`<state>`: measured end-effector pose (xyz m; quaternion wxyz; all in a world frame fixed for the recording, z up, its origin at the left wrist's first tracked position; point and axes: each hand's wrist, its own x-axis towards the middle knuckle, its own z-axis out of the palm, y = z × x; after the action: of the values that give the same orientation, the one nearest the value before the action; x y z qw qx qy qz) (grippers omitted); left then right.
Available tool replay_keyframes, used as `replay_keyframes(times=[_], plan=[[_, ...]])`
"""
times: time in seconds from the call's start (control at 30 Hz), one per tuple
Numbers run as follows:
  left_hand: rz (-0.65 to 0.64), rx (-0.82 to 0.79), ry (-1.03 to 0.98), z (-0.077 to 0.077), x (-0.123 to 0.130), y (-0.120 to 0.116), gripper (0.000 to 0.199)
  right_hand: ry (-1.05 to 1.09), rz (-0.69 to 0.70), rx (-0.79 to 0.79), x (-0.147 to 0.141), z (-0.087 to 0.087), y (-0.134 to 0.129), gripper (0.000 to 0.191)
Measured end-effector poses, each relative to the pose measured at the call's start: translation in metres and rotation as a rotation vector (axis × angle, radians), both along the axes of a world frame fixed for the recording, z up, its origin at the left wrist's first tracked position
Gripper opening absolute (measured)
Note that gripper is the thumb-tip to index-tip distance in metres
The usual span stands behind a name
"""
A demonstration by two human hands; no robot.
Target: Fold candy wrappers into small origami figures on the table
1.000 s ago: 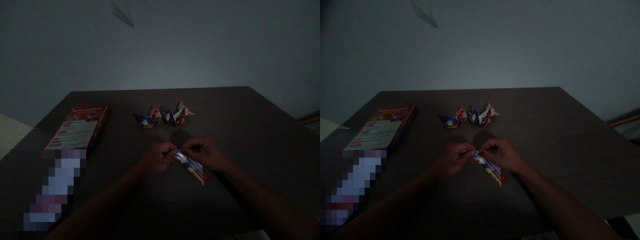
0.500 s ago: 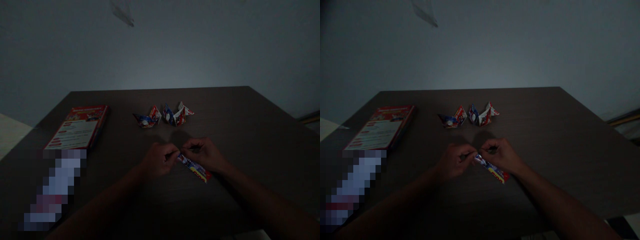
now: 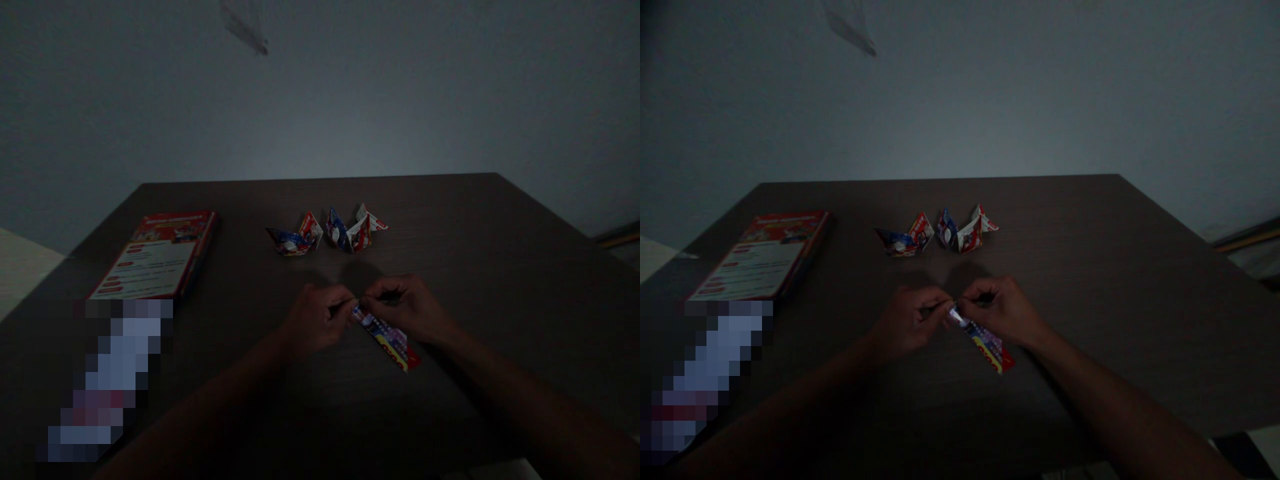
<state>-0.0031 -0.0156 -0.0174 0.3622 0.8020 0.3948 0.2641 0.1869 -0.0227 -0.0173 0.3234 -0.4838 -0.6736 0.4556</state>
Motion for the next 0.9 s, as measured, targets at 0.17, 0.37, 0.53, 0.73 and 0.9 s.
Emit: replay_keyframes(times=[0.17, 0.37, 0.53, 0.73, 0.9], plan=[[-0.027, -0.049, -0.064, -0.002, -0.001, 0.001, 0.017, 0.029, -0.002, -0.021, 0.001, -0.001, 0.001, 0.016], [-0.050, -0.264, -0.215, -0.007, -0.003, 0.004, 0.019, 0.043, -0.034, -0.048, 0.001, -0.001, 0.002, 0.018], [-0.034, -0.372, -0.301, -0.010, -0.005, 0.008, 0.019, 0.020, -0.043, -0.063, 0.001, 0.002, 0.003, 0.019], [-0.021, -0.408, -0.375, -0.009, -0.008, 0.013, 0.020, 0.040, -0.078, -0.072, 0.005, 0.000, 0.007, 0.020], [0.049, -0.399, -0.418, -0.011, -0.007, 0.014, 0.024, 0.087, -0.136, -0.085, 0.005, -0.001, 0.008, 0.020]])
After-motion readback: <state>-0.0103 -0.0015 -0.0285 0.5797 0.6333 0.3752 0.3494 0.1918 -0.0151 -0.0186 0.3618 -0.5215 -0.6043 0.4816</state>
